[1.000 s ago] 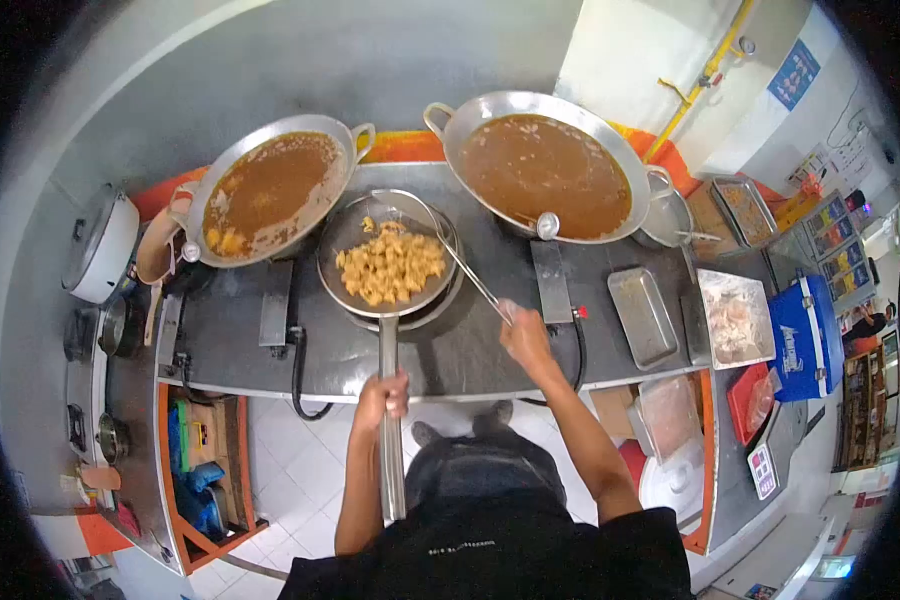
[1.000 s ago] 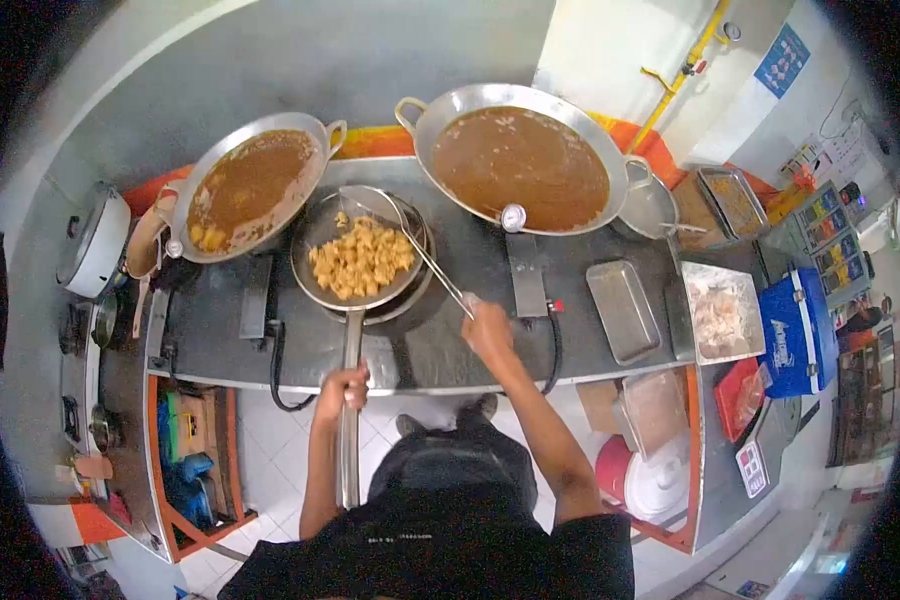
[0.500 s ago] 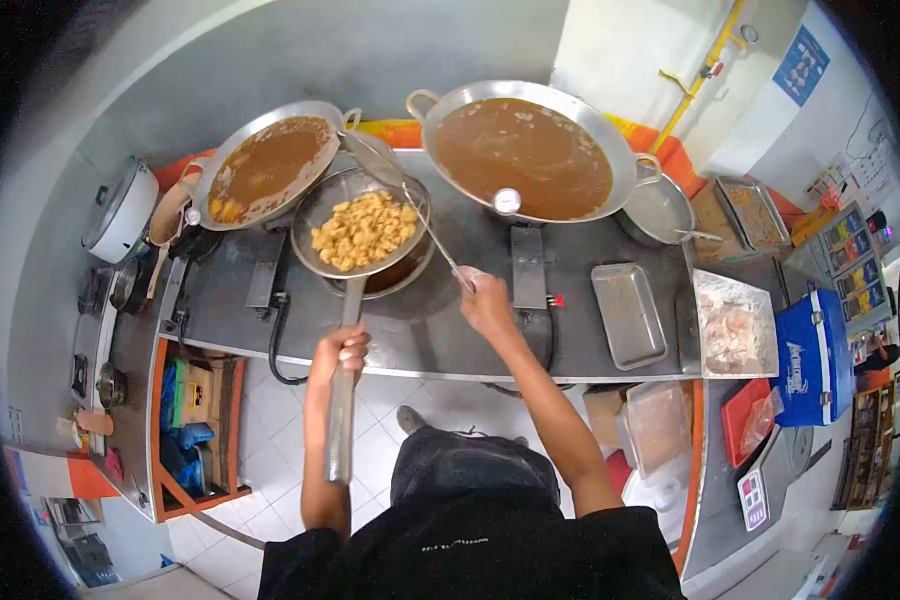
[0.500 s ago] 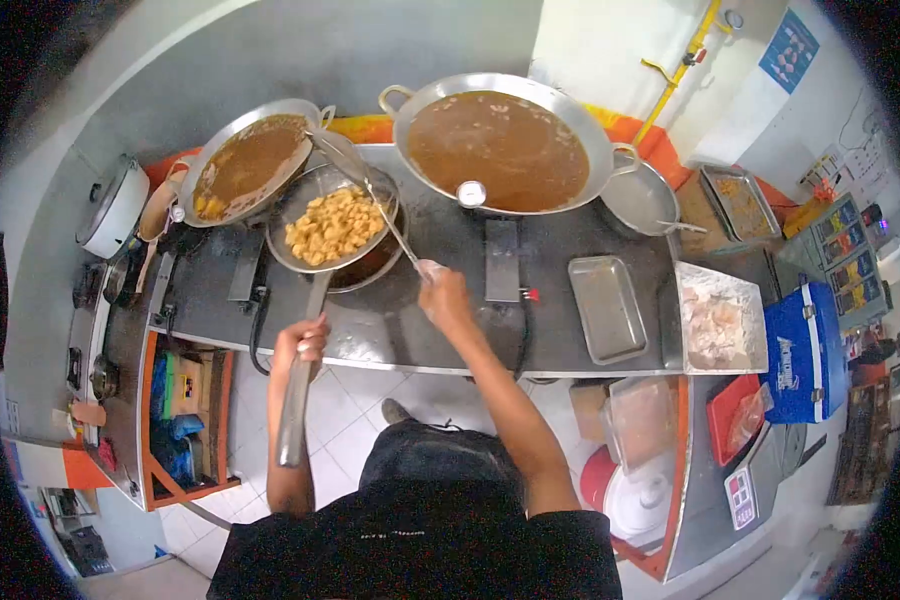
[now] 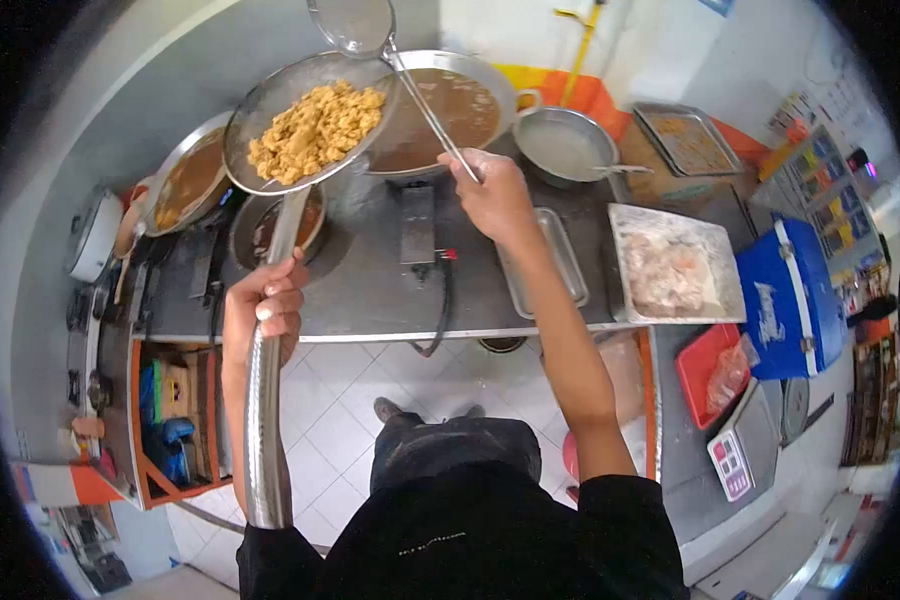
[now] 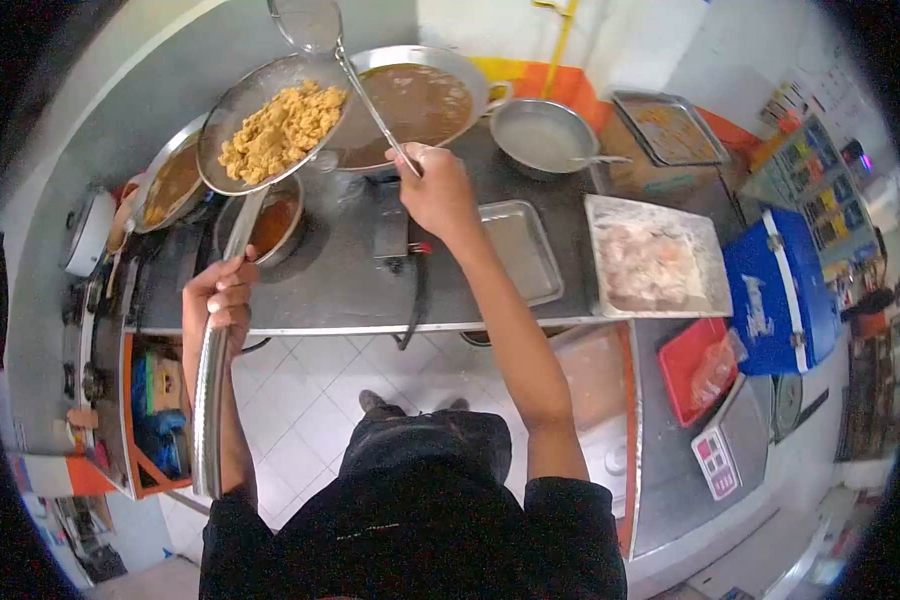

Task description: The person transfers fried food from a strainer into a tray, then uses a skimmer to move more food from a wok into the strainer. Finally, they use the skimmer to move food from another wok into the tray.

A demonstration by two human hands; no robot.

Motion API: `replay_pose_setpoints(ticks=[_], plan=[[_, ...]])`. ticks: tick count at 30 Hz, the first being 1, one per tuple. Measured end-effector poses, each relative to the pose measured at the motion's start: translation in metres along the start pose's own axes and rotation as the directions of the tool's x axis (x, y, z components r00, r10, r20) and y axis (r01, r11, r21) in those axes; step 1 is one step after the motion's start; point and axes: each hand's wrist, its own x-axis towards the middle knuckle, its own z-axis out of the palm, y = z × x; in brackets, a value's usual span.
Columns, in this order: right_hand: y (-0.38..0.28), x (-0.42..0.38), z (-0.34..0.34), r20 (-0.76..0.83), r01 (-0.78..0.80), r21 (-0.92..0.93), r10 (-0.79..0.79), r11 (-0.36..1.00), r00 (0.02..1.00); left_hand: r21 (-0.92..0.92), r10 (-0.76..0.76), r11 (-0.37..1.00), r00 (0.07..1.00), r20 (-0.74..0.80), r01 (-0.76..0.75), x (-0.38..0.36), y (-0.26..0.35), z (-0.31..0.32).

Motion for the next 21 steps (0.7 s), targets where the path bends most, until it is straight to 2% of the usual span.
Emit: replay_pose_setpoints(ticks=[1,2,3,4,5,6,8,9,11,12,14,15,17,18,20,21], plan=[[0.002,-0.006,-0.021,-0.008,0.014,-0.038,-0.014,0.999,1.0,0.066,-0.027,0.998,0.998,0.053,0.024,0.002,-0.014,0.008],[0.004,-0.017,-0.047,0.036,-0.154,-0.041,0.155,0.987,0.987,0.082,-0.074,0.994,0.995,0.07,0.068,0.005,-0.031,0.016],[0.013,-0.028,-0.064,0.024,-0.164,-0.049,0.165,0.985,0.986,0.099,-0.117,0.989,0.989,0.086,0.109,0.007,-0.046,0.023],[0.024,-0.037,-0.078,-0.063,-0.028,-0.076,0.024,0.997,0.998,0.138,-0.181,0.978,0.968,0.176,0.158,0.014,-0.061,0.022],[0.033,-0.049,-0.092,-0.144,0.102,-0.114,-0.118,0.988,0.983,0.141,-0.223,0.97,0.959,0.174,0.2,0.016,-0.077,0.025],[0.036,-0.063,-0.106,-0.153,0.091,-0.123,-0.11,0.988,0.982,0.187,-0.279,0.951,0.943,0.179,0.246,0.019,-0.093,0.029],[0.038,-0.094,-0.132,-0.109,-0.115,-0.173,0.097,0.978,0.989,0.27,-0.37,0.908,0.916,0.157,0.321,0.027,-0.125,0.035],[0.043,-0.109,-0.141,-0.116,-0.123,-0.18,0.103,0.976,0.988,0.303,-0.404,0.886,0.906,0.129,0.352,0.029,-0.141,0.037],[0.058,-0.138,-0.153,-0.153,-0.288,-0.139,0.267,0.947,0.952,0.341,-0.462,0.849,0.881,0.106,0.404,0.037,-0.171,0.032],[0.062,-0.151,-0.157,-0.159,-0.295,-0.143,0.273,0.945,0.949,0.377,-0.509,0.81,0.857,0.072,0.449,0.039,-0.184,0.029],[0.07,-0.177,-0.162,-0.196,-0.43,-0.183,0.396,0.884,0.897,0.392,-0.522,0.79,0.852,0.028,0.471,0.041,-0.21,0.027],[0.076,-0.19,-0.161,-0.203,-0.436,-0.183,0.4,0.881,0.894,0.405,-0.524,0.775,0.852,-0.015,0.484,0.042,-0.22,0.024],[0.084,-0.211,-0.156,-0.272,-0.405,-0.179,0.351,0.897,0.896,0.411,-0.544,0.763,0.839,-0.007,0.498,0.051,-0.242,0.012],[0.074,-0.216,-0.155,-0.275,-0.469,-0.199,0.411,0.86,0.869,0.446,-0.484,0.771,0.873,-0.051,0.454,0.056,-0.254,0.009],[0.123,-0.236,-0.143,-0.286,-0.487,-0.192,0.426,0.852,0.858,0.524,-0.379,0.767,0.92,-0.098,0.372,0.073,-0.279,-0.009],[0.15,-0.246,-0.135,-0.291,-0.498,-0.19,0.436,0.846,0.852,0.528,-0.381,0.762,0.919,-0.101,0.374,0.081,-0.292,-0.021]])
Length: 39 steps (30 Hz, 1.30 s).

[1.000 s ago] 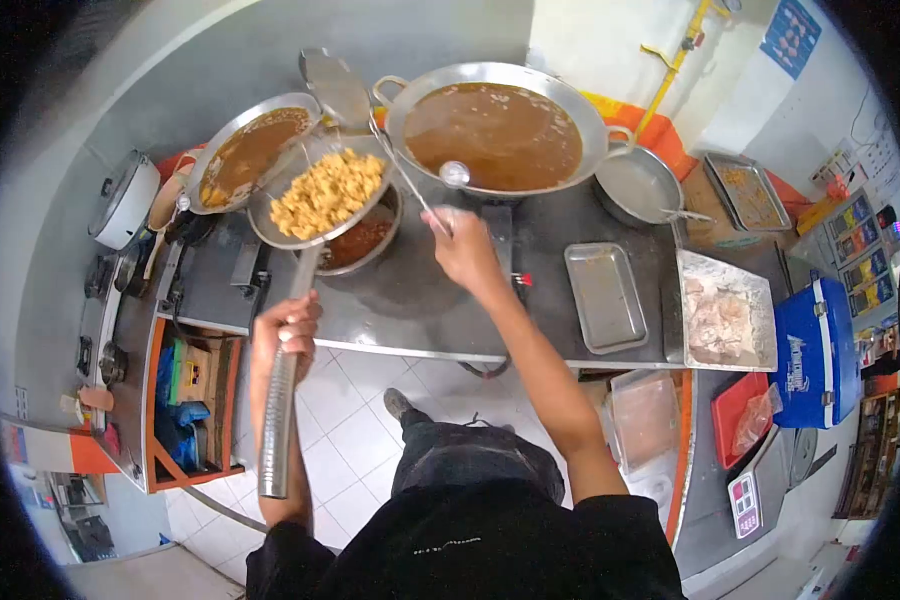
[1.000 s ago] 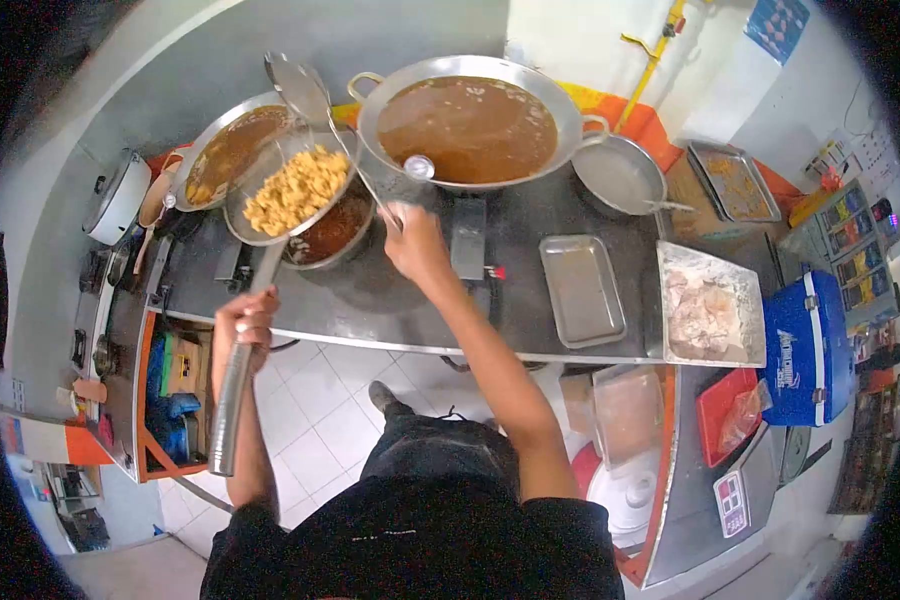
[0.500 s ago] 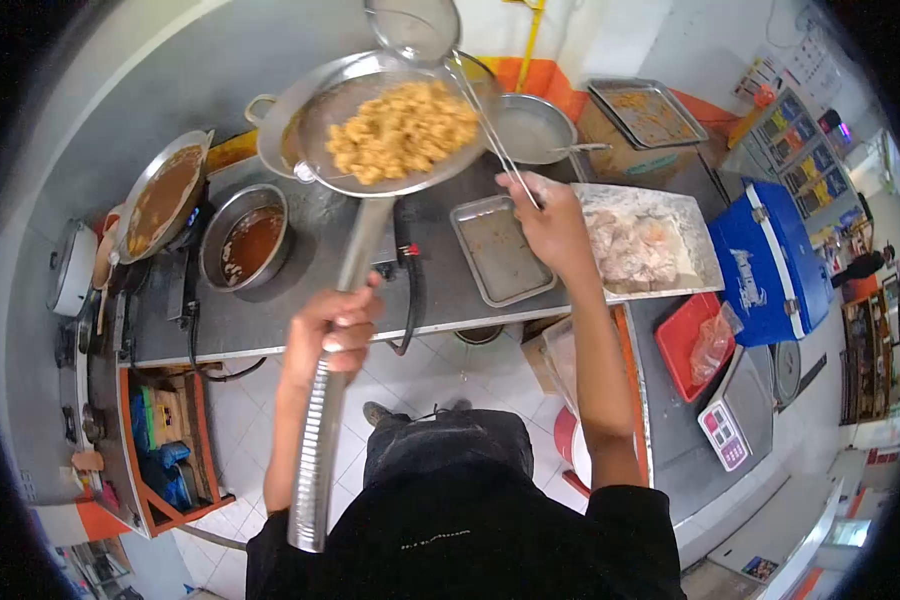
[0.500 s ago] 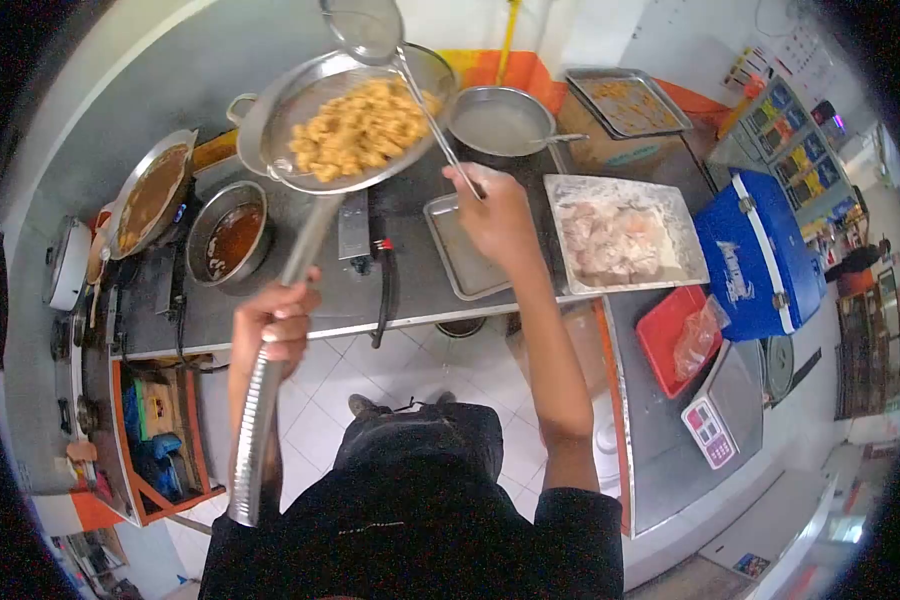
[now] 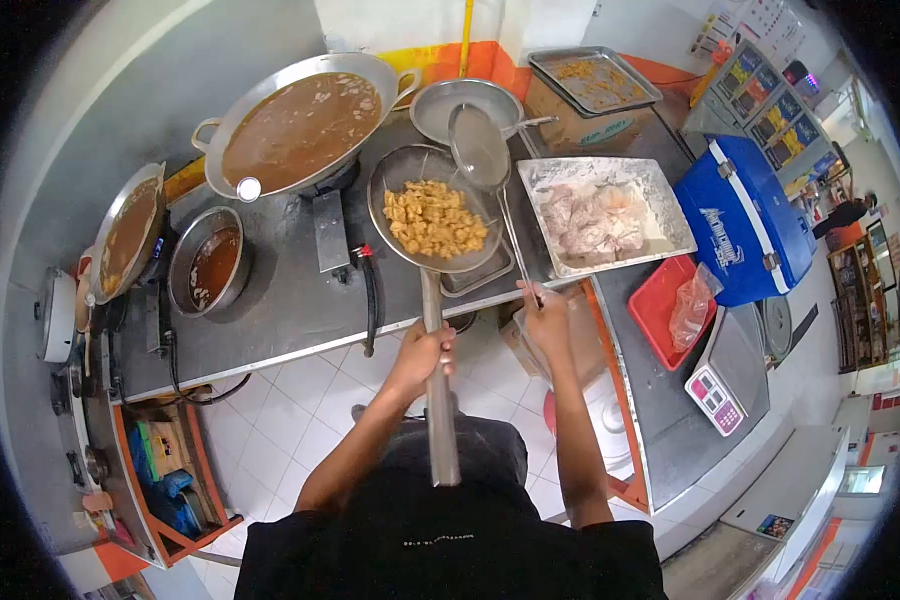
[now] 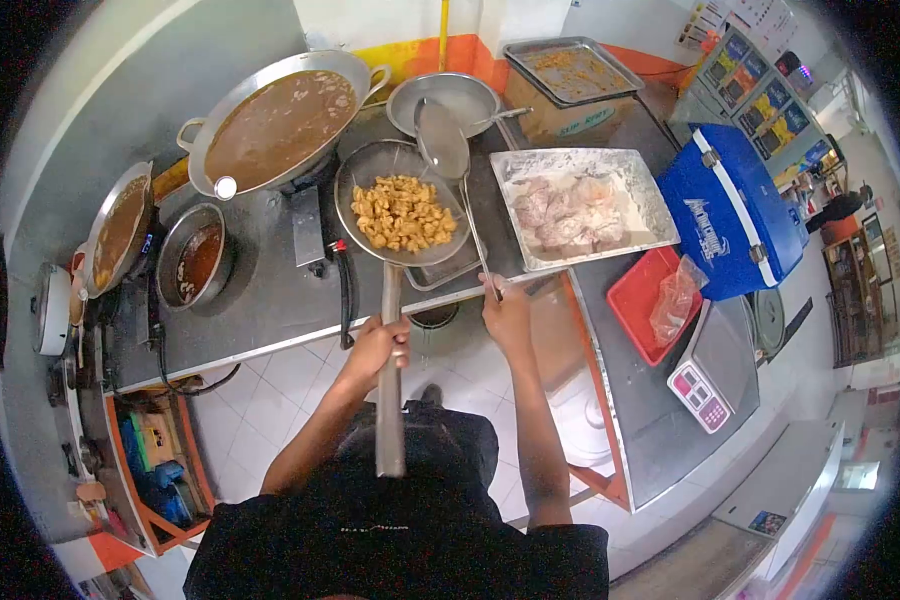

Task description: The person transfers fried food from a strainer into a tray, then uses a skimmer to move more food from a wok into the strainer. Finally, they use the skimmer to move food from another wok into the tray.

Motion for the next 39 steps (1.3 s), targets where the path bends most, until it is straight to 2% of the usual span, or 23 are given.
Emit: replay_pose_setpoints(ticks=[2,3,4,6,8,9,13,15,16,18,23,26,28,30,32,34,35,37,38,39], plan=[[0.035,0.004,0.023,-0.018,-0.034,-0.032,0.034,0.999,0.999,0.096,0.127,0.989,0.984,-0.124,-0.115,0.023,-0.022,-0.002],[0.061,0.007,0.037,-0.074,0.023,-0.09,-0.03,0.996,0.997,0.219,0.176,0.966,0.969,-0.174,-0.136,0.028,-0.03,-0.003],[0.065,0.009,0.041,-0.127,0.073,-0.15,-0.092,0.986,0.988,0.226,0.179,0.964,0.97,-0.166,-0.139,0.037,-0.034,-0.001],[0.076,0.005,0.051,-0.126,0.017,-0.124,-0.032,0.992,0.991,0.244,0.229,0.956,0.934,-0.275,-0.163,0.047,-0.049,-0.002],[0.083,0.014,0.058,-0.039,0.013,-0.291,-0.025,0.956,0.999,0.252,0.247,0.95,0.935,-0.256,-0.182,0.064,-0.053,-0.002],[0.083,0.014,0.059,-0.003,-0.039,-0.297,0.04,0.954,0.999,0.254,0.244,0.951,0.931,-0.27,-0.176,0.06,-0.052,0.005],[0.084,0.012,0.069,0.021,-0.044,-0.312,0.053,0.949,0.998,0.251,0.241,0.955,0.906,-0.347,-0.158,0.067,-0.054,0.016],[0.083,0.019,0.07,0.045,-0.109,-0.35,0.133,0.93,0.99,0.282,0.311,0.935,0.88,-0.36,-0.216,0.066,-0.053,0.024],[0.084,0.021,0.069,0.043,-0.108,-0.349,0.131,0.931,0.99,0.284,0.314,0.934,0.879,-0.358,-0.218,0.069,-0.06,0.023],[0.085,0.021,0.07,0.005,-0.026,-0.34,0.03,0.94,1.0,0.371,0.402,0.888,0.849,-0.343,-0.271,0.071,-0.069,0.019],[0.076,0.023,0.06,0.031,-0.09,-0.347,0.108,0.934,0.994,0.294,0.341,0.924,0.874,-0.347,-0.243,0.072,-0.063,0.032],[0.07,0.026,0.055,0.006,-0.088,-0.312,0.095,0.946,0.995,0.457,0.534,0.807,0.792,-0.297,-0.373,0.077,-0.082,0.022],[0.077,0.02,0.057,0.008,-0.081,-0.302,0.088,0.95,0.996,0.49,0.521,0.803,0.798,-0.304,-0.338,0.079,-0.075,0.028],[0.078,0.026,0.055,0.044,-0.098,-0.391,0.125,0.915,0.991,0.231,0.317,0.94,0.891,-0.326,-0.25,0.069,-0.063,0.038],[0.074,0.025,0.051,0.0,-0.095,-0.367,0.102,0.925,0.995,0.302,0.355,0.916,0.883,-0.307,-0.264,0.065,-0.059,0.039],[0.076,0.017,0.053,-0.025,-0.096,-0.346,0.093,0.933,0.995,0.289,0.444,0.884,0.853,-0.276,-0.367,0.064,-0.056,0.043],[0.076,0.019,0.053,-0.005,-0.08,-0.38,0.085,0.921,0.996,0.376,0.378,0.894,0.861,-0.341,-0.244,0.069,-0.048,0.043],[0.074,0.029,0.046,0.0,-0.058,-0.416,0.064,0.907,0.998,0.321,0.374,0.906,0.874,-0.31,-0.274,0.059,-0.032,0.046],[0.071,0.026,0.043,0.031,-0.116,-0.407,0.141,0.906,0.99,0.273,0.362,0.918,0.887,-0.288,-0.286,0.05,-0.026,0.046],[0.069,0.027,0.043,0.061,-0.17,-0.396,0.211,0.902,0.975,0.303,0.342,0.919,0.891,-0.299,-0.251,0.044,-0.021,0.047]])
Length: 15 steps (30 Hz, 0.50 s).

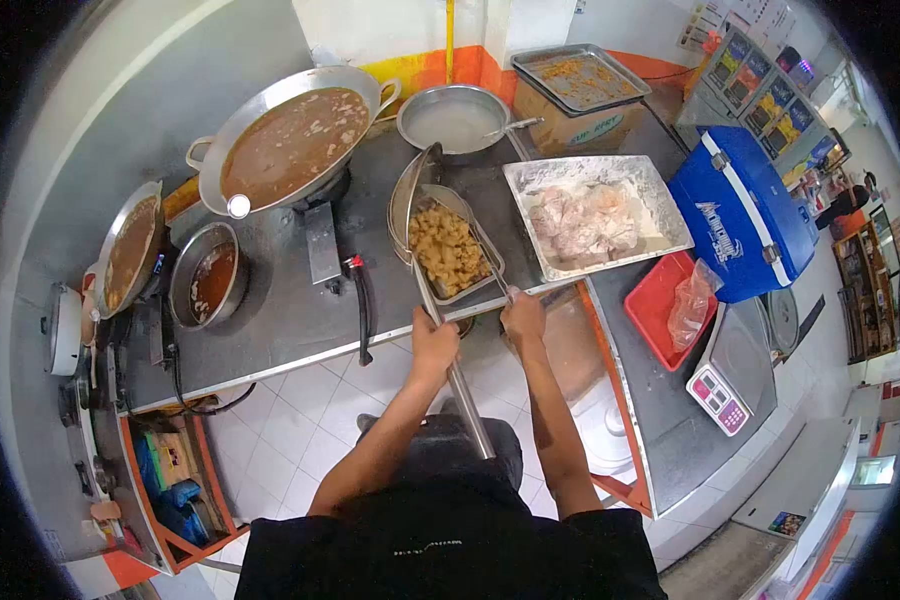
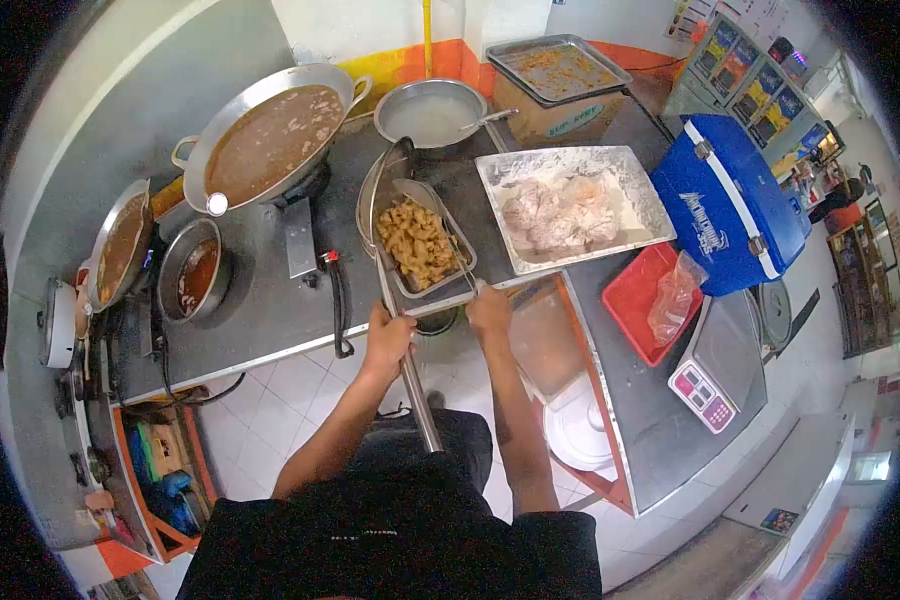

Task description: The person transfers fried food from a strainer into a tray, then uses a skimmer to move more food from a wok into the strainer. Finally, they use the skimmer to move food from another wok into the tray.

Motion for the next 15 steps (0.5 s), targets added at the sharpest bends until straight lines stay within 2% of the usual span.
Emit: replay_pose_setpoints(ticks=[1,3,4,7,9,11,13,15], plan=[[0.001,0.003,0.006,-0.002,0.0,0.006,0.0,1.0,1.0,0.005,0.003,1.0,1.0,0.0,-0.003,0.009,-0.002,-0.003],[0.008,0.003,0.017,-0.112,0.068,0.005,-0.067,0.998,0.991,0.029,0.023,0.999,1.0,0.008,-0.024,0.026,-0.012,-0.01],[0.005,0.008,0.008,-0.128,0.072,0.001,-0.072,0.997,0.989,0.022,0.036,0.999,0.999,0.017,-0.036,0.024,0.003,-0.009],[0.0,-0.01,-0.002,-0.1,0.093,0.016,-0.091,0.996,0.991,0.065,0.0,0.998,1.0,0.021,-0.001,0.009,0.023,-0.025],[-0.003,-0.016,-0.005,-0.102,0.085,0.043,-0.08,0.995,0.992,0.092,0.09,0.991,0.995,0.034,-0.093,0.012,0.026,-0.038],[-0.017,-0.026,-0.021,-0.1,0.066,0.101,-0.056,0.993,0.993,0.048,0.103,0.993,0.994,0.036,-0.104,0.01,0.042,-0.046],[-0.018,-0.033,-0.017,-0.087,0.045,0.161,-0.031,0.986,0.996,-0.001,0.03,1.0,0.997,0.072,-0.03,0.012,0.047,-0.061],[-0.011,-0.029,0.002,-0.201,0.112,0.192,-0.073,0.975,0.977,-0.039,-0.005,0.999,0.995,0.095,0.009,0.009,0.05,-0.069]])
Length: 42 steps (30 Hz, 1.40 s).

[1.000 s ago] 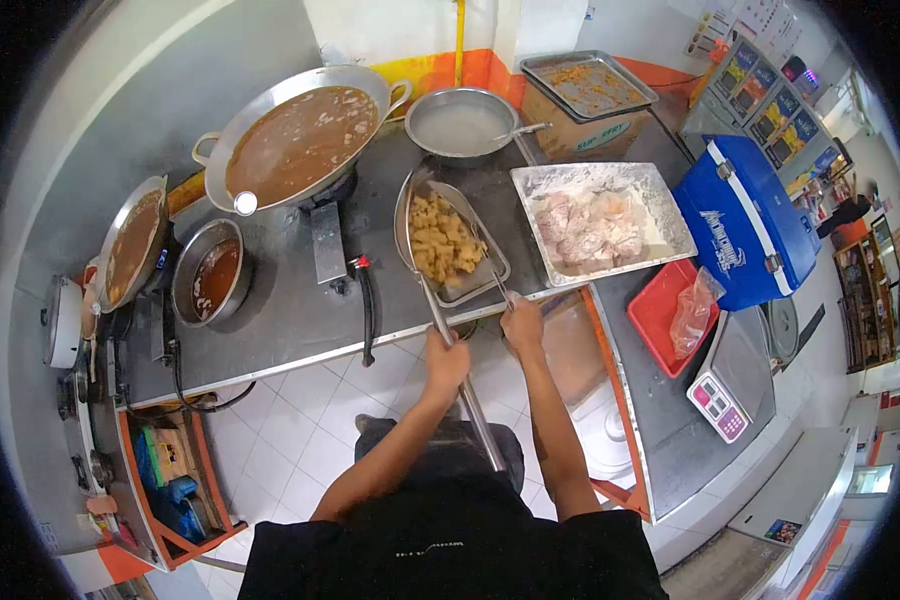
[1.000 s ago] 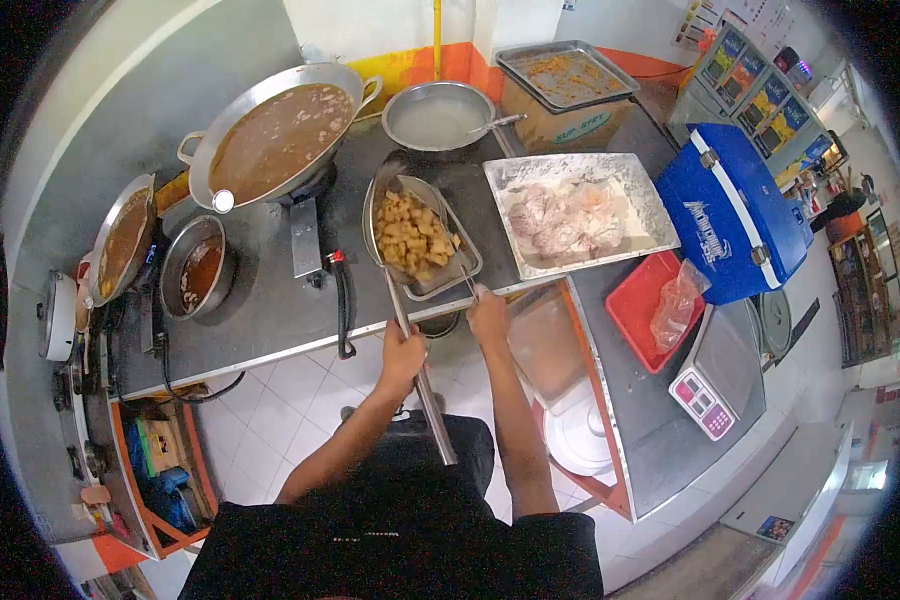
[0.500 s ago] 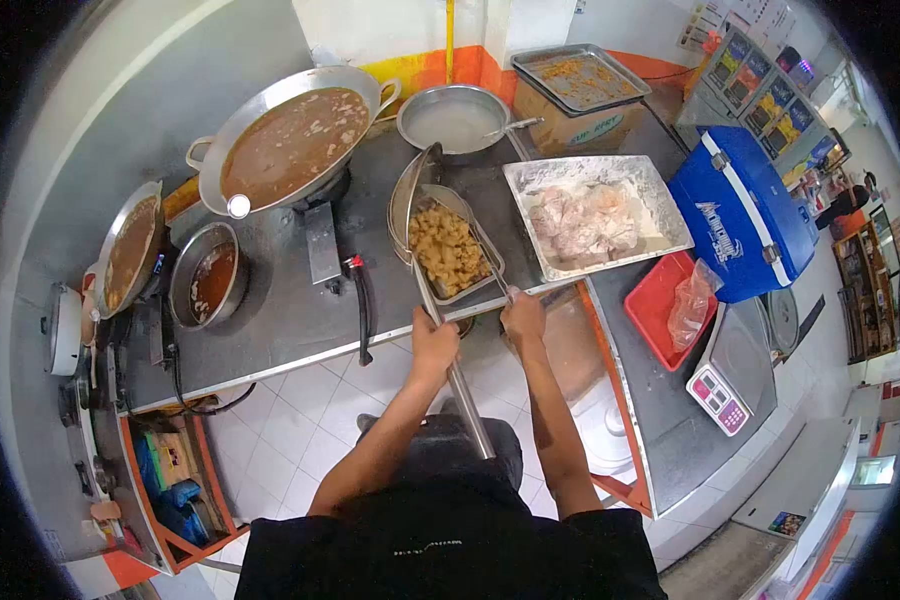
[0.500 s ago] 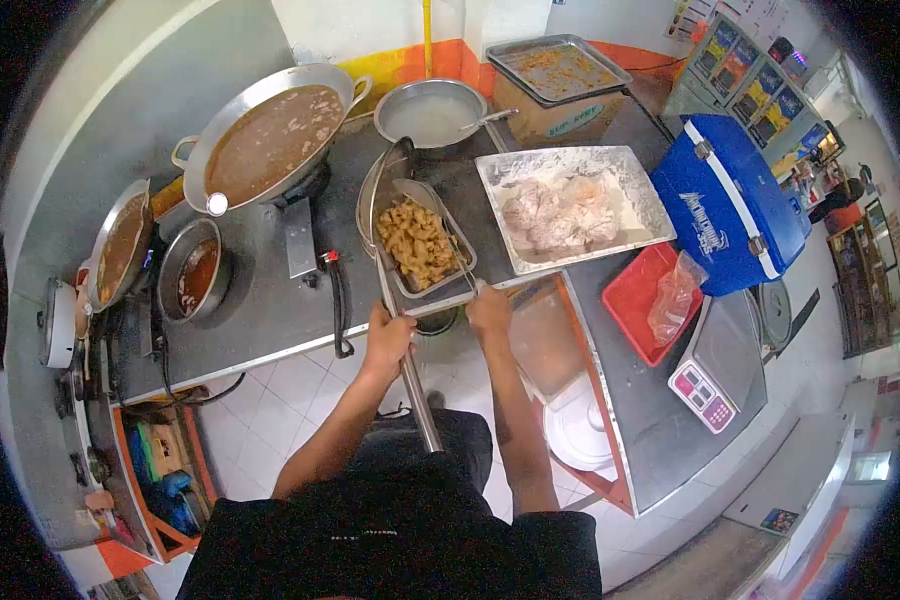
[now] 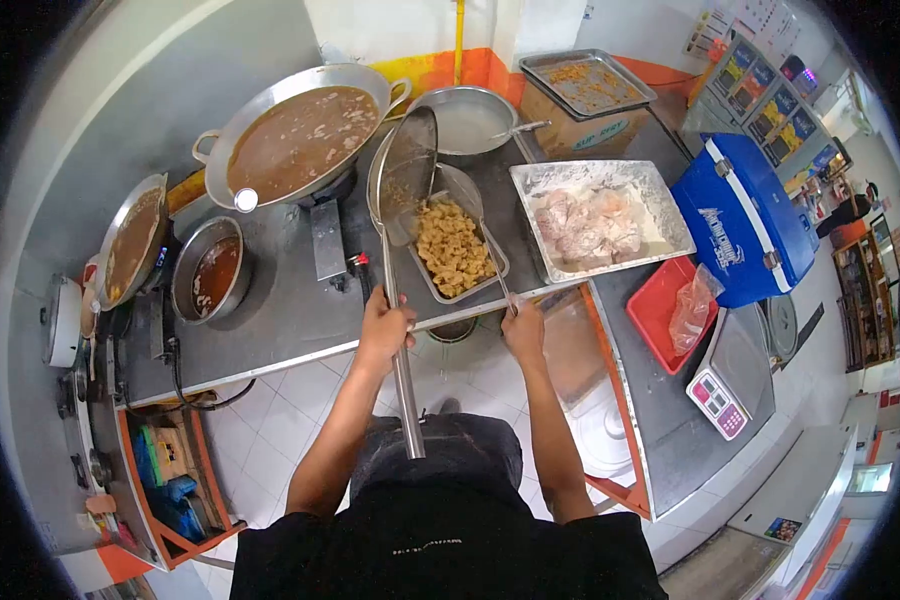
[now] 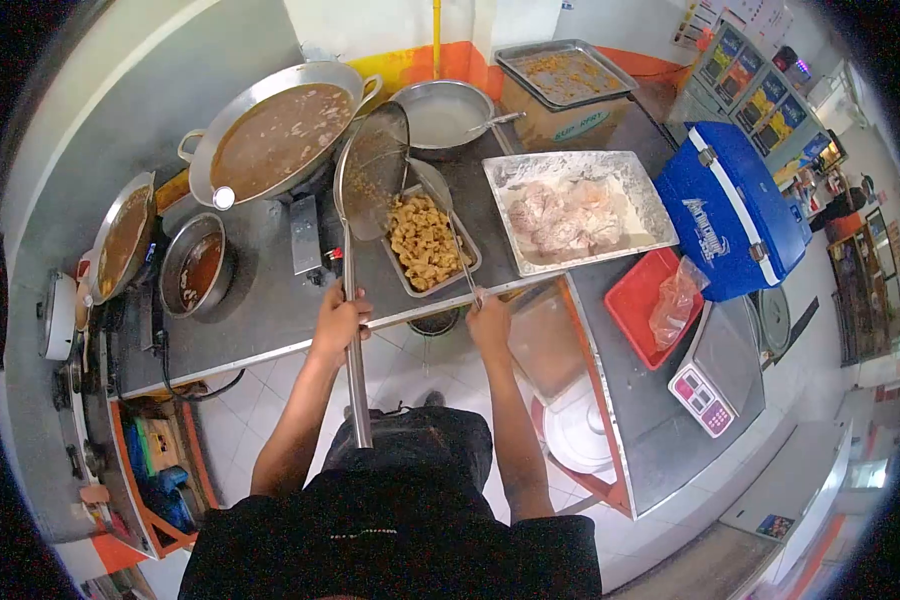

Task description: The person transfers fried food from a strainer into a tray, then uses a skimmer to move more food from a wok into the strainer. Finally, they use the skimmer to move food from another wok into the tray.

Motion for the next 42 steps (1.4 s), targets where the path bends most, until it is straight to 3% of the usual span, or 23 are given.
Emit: replay_pose_setpoints(ticks=[6,10,12,13,14,16,18,20,22,24,28,31,35,36,38,40,42], plan=[[0.011,-0.007,0.023,-0.017,0.073,0.121,-0.072,0.99,0.997,-0.04,-0.012,0.999,1.0,0.007,0.013,0.001,-0.005,-0.014],[-0.008,-0.01,0.012,0.021,0.033,0.161,-0.037,0.986,0.999,-0.257,-0.026,0.965,0.992,0.122,0.057,0.0,0.005,-0.027],[-0.017,-0.009,0.001,-0.06,0.197,0.404,-0.189,0.893,0.98,-0.352,-0.007,0.934,0.989,0.151,0.06,0.003,0.008,-0.037],[-0.042,-0.014,-0.023,0.134,-0.065,0.543,-0.009,0.837,0.991,-0.415,-0.021,0.896,0.949,0.314,0.157,0.009,0.005,-0.045],[-0.074,-0.019,-0.053,0.36,-0.335,0.599,0.129,0.727,0.924,-0.463,-0.004,0.853,0.889,0.459,0.243,0.012,0.007,-0.054],[-0.099,-0.01,-0.074,0.327,-0.275,0.6,0.083,0.751,0.941,-0.63,0.029,0.632,0.798,0.601,0.451,-0.003,0.028,-0.062],[-0.126,-0.002,-0.099,0.406,-0.348,0.694,0.057,0.631,0.912,-0.683,0.129,0.469,0.721,0.68,0.56,-0.023,0.052,-0.075],[-0.166,-0.001,-0.113,0.404,-0.303,0.708,-0.014,0.638,0.915,-0.736,0.191,0.423,0.742,0.642,0.528,-0.05,0.079,-0.096],[-0.201,-0.004,-0.118,0.383,-0.26,0.729,-0.063,0.633,0.921,-0.75,0.307,0.38,0.69,0.655,0.542,-0.071,0.1,-0.126],[-0.242,-0.008,-0.11,0.375,-0.181,0.736,-0.17,0.652,0.911,-0.781,0.347,0.363,0.704,0.62,0.509,-0.087,0.118,-0.162],[-0.311,-0.019,-0.054,0.491,-0.235,0.744,-0.274,0.625,0.827,-0.886,0.416,0.426,0.83,0.372,0.184,-0.111,0.151,-0.251],[-0.365,-0.038,0.008,0.56,-0.267,0.743,-0.353,0.614,0.749,-0.84,0.378,0.54,0.909,0.175,-0.063,-0.112,0.181,-0.337],[-0.426,-0.06,0.105,0.659,-0.34,0.704,-0.395,0.624,0.641,-0.491,0.346,0.793,0.93,-0.123,-0.36,-0.084,0.221,-0.485],[-0.439,-0.065,0.127,0.678,-0.351,0.686,-0.386,0.637,0.625,-0.481,0.287,0.802,0.935,-0.209,-0.354,-0.072,0.228,-0.527],[-0.466,-0.077,0.173,0.71,-0.381,0.661,-0.375,0.646,0.597,-0.265,0.299,0.886,0.905,-0.302,-0.38,-0.054,0.25,-0.606],[-0.493,-0.088,0.213,0.748,-0.423,0.625,-0.35,0.656,0.564,-0.004,0.349,0.917,0.806,-0.478,-0.4,-0.04,0.27,-0.662],[-0.513,-0.098,0.249,0.77,-0.457,0.608,-0.341,0.649,0.54,0.084,0.346,0.934,0.82,-0.457,-0.347,-0.021,0.283,-0.723]])
